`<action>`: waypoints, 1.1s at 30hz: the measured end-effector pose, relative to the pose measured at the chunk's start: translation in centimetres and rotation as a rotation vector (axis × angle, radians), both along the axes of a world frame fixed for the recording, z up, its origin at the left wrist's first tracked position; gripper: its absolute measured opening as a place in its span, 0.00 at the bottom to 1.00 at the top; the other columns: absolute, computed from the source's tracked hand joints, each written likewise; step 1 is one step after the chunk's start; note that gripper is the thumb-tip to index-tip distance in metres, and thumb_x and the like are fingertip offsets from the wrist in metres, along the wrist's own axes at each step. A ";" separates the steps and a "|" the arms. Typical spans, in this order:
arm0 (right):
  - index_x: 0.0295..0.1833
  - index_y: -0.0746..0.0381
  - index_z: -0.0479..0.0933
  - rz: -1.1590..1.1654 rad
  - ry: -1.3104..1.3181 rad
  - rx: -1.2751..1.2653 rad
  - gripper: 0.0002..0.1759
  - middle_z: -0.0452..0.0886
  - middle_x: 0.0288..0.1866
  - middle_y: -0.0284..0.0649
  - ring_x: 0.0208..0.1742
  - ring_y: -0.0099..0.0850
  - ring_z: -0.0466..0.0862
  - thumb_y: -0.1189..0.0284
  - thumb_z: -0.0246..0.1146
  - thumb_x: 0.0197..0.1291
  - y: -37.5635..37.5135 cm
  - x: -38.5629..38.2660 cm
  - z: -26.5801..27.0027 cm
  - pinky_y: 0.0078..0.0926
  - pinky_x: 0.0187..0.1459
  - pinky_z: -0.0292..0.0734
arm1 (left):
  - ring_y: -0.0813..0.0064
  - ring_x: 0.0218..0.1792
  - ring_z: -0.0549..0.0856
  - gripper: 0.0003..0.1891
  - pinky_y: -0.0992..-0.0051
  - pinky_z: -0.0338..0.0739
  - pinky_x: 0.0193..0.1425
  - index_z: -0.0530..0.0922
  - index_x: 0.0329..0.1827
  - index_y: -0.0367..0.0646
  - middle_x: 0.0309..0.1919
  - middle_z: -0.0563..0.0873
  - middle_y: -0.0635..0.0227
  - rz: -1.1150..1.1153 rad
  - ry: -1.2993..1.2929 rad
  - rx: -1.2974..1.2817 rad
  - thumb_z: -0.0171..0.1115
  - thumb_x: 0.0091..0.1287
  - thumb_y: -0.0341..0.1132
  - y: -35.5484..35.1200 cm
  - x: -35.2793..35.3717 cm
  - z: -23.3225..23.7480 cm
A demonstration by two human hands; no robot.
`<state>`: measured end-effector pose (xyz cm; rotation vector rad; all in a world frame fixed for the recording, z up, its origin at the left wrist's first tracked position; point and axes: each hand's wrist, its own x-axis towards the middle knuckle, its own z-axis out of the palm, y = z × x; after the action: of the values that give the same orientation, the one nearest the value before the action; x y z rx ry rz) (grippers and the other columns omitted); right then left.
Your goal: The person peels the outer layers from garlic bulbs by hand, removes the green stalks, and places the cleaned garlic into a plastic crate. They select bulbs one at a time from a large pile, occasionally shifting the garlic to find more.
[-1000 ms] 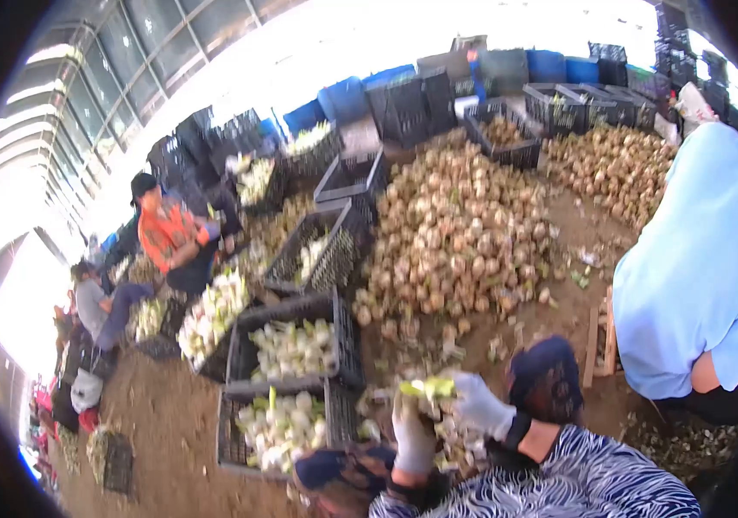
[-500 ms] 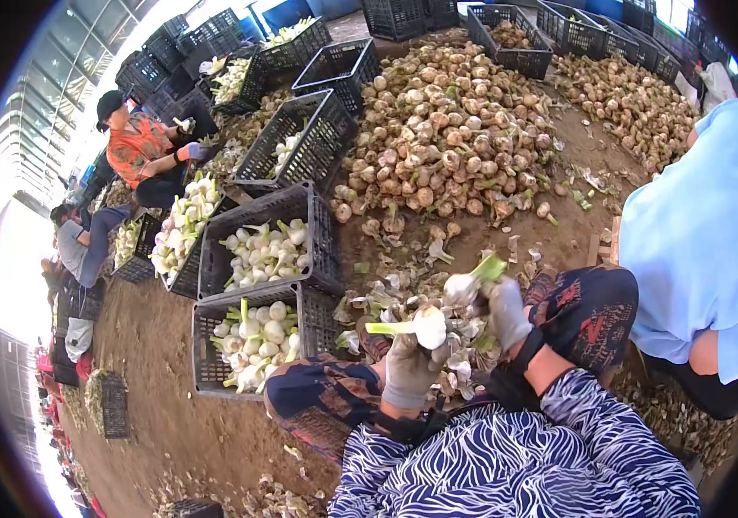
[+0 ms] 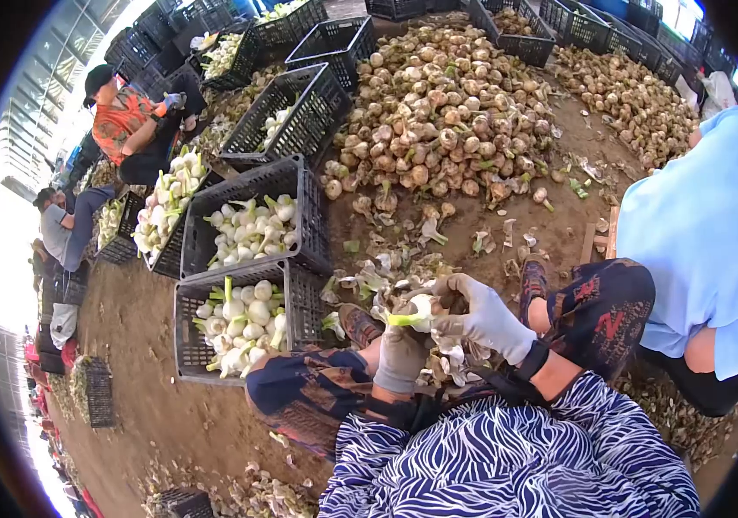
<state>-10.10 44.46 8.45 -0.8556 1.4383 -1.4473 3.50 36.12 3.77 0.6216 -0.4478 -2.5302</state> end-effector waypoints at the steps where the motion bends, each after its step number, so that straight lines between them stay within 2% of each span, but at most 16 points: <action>1: 0.51 0.68 0.76 0.008 0.044 0.015 0.25 0.77 0.39 0.31 0.41 0.18 0.76 0.68 0.77 0.51 -0.3 0.0 -0.6 0.18 0.43 0.74 | 0.64 0.43 0.85 0.24 0.68 0.83 0.41 0.73 0.61 0.38 0.47 0.84 0.58 0.028 -0.013 0.058 0.55 0.69 0.47 0.3 0.0 0.6; 4: 0.47 0.68 0.76 0.075 -0.065 0.019 0.22 0.78 0.39 0.32 0.40 0.17 0.76 0.72 0.77 0.49 -0.8 -0.3 -1.3 0.18 0.43 0.74 | 0.66 0.35 0.85 0.23 0.73 0.83 0.31 0.74 0.58 0.38 0.42 0.84 0.62 0.053 -0.007 -0.011 0.51 0.71 0.47 0.3 0.9 -0.7; 5: 0.48 0.67 0.77 0.110 -0.202 0.082 0.20 0.80 0.38 0.33 0.39 0.18 0.79 0.72 0.75 0.52 -0.7 -0.7 -1.0 0.18 0.40 0.77 | 0.71 0.27 0.83 0.22 0.79 0.76 0.21 0.75 0.55 0.37 0.37 0.84 0.64 0.017 -0.082 0.193 0.49 0.73 0.49 0.2 0.8 -0.7; 8: 0.48 0.68 0.78 0.151 -0.572 0.203 0.17 0.82 0.38 0.34 0.37 0.19 0.81 0.71 0.72 0.56 -0.5 -2.6 -1.4 0.18 0.37 0.79 | 0.72 0.25 0.82 0.23 0.81 0.70 0.18 0.76 0.54 0.38 0.35 0.84 0.64 -0.078 0.125 0.157 0.48 0.73 0.50 -0.1 1.2 -2.5; 9: 0.50 0.69 0.78 0.149 -0.561 0.170 0.18 0.84 0.39 0.35 0.35 0.20 0.82 0.68 0.69 0.60 -0.6 -2.4 -1.2 0.18 0.34 0.81 | 0.73 0.24 0.80 0.22 0.82 0.66 0.16 0.77 0.53 0.42 0.34 0.84 0.65 -0.068 -0.014 0.154 0.50 0.71 0.51 0.0 0.9 -2.0; 12: 0.52 0.69 0.78 0.050 -0.354 0.108 0.17 0.84 0.42 0.37 0.35 0.19 0.82 0.70 0.67 0.61 0.0 -1.2 0.8 0.18 0.36 0.80 | 0.73 0.25 0.81 0.22 0.82 0.67 0.16 0.77 0.55 0.45 0.35 0.84 0.66 0.052 -0.031 0.249 0.52 0.70 0.52 0.3 0.8 -2.2; 13: 0.54 0.71 0.77 0.107 -0.188 0.090 0.18 0.83 0.44 0.37 0.40 0.21 0.82 0.71 0.66 0.63 0.2 -0.8 0.1 0.21 0.41 0.80 | 0.72 0.33 0.83 0.26 0.79 0.75 0.25 0.74 0.58 0.48 0.39 0.84 0.67 0.012 -0.013 0.102 0.58 0.65 0.57 0.1 0.9 -3.3; 16: 0.50 0.65 0.81 -0.142 0.845 -0.102 0.14 0.84 0.44 0.47 0.44 0.40 0.85 0.74 0.66 0.58 0.1 1.4 -0.7 0.28 0.45 0.80 | 0.70 0.42 0.85 0.22 0.70 0.83 0.44 0.73 0.59 0.46 0.45 0.84 0.67 0.036 0.209 0.002 0.57 0.68 0.49 0.5 0.5 -3.7; 17: 0.46 0.62 0.81 -0.200 0.900 -0.105 0.13 0.83 0.44 0.49 0.44 0.46 0.84 0.75 0.65 0.54 0.1 1.8 -0.6 0.32 0.43 0.80 | 0.71 0.40 0.84 0.22 0.71 0.81 0.44 0.73 0.60 0.46 0.46 0.83 0.68 0.069 0.098 0.030 0.57 0.68 0.47 0.8 0.2 -3.2; 20: 0.43 0.62 0.80 -0.163 0.991 -0.107 0.09 0.83 0.39 0.47 0.40 0.46 0.84 0.75 0.65 0.54 -0.1 1.2 -1.3 0.35 0.40 0.80 | 0.72 0.40 0.84 0.21 0.73 0.80 0.42 0.74 0.59 0.46 0.47 0.83 0.69 0.151 -0.049 0.048 0.59 0.66 0.46 1.2 0.1 -3.0; 21: 0.40 0.63 0.79 -0.165 1.025 -0.069 0.07 0.82 0.35 0.48 0.36 0.47 0.83 0.76 0.64 0.54 -0.3 0.9 -1.8 0.36 0.37 0.79 | 0.72 0.43 0.84 0.25 0.75 0.80 0.42 0.72 0.61 0.44 0.49 0.82 0.67 0.138 -0.098 0.058 0.62 0.63 0.44 1.1 0.1 -2.4; 24: 0.39 0.63 0.78 -0.249 0.822 -0.071 0.06 0.81 0.33 0.48 0.35 0.48 0.82 0.77 0.63 0.54 -1.2 -0.1 -2.4 0.36 0.36 0.78 | 0.71 0.46 0.82 0.32 0.75 0.80 0.45 0.67 0.64 0.43 0.51 0.79 0.63 -0.148 -0.029 -0.146 0.66 0.58 0.42 -0.7 0.4 -1.6; 25: 0.40 0.63 0.77 -0.266 0.814 -0.032 0.06 0.81 0.33 0.48 0.35 0.48 0.82 0.78 0.62 0.55 -1.5 -0.6 -2.7 0.36 0.36 0.77 | 0.69 0.45 0.83 0.33 0.76 0.81 0.46 0.63 0.67 0.38 0.53 0.78 0.59 -0.164 -0.028 -0.172 0.63 0.57 0.35 -0.6 0.1 -0.1; 26: 0.40 0.63 0.77 -0.300 0.853 -0.046 0.06 0.81 0.33 0.49 0.37 0.49 0.82 0.77 0.62 0.55 -1.9 -1.4 -3.5 0.37 0.38 0.77 | 0.68 0.45 0.83 0.40 0.73 0.81 0.50 0.57 0.72 0.38 0.55 0.76 0.58 -0.193 -0.031 -0.204 0.64 0.55 0.31 -0.3 -0.2 0.4; 29: 0.42 0.62 0.78 -0.314 0.889 0.022 0.07 0.82 0.37 0.49 0.41 0.48 0.83 0.75 0.60 0.57 -3.6 -4.2 -3.9 0.37 0.41 0.78 | 0.68 0.48 0.83 0.52 0.70 0.80 0.53 0.48 0.78 0.44 0.56 0.75 0.61 -0.361 -0.061 -0.344 0.67 0.49 0.19 1.0 -0.7 0.0; 33: 0.38 0.63 0.81 -0.501 0.715 0.214 0.08 0.84 0.32 0.49 0.38 0.50 0.84 0.71 0.59 0.60 -4.2 -8.0 -7.4 0.40 0.41 0.78 | 0.72 0.50 0.82 0.54 0.73 0.79 0.53 0.49 0.79 0.45 0.60 0.74 0.61 -0.304 -0.117 -0.570 0.71 0.49 0.19 1.1 -0.9 0.4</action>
<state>-18.11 40.24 1.01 -0.9661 2.4363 -1.3496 2.58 37.18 4.15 0.5040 -1.3313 -2.4603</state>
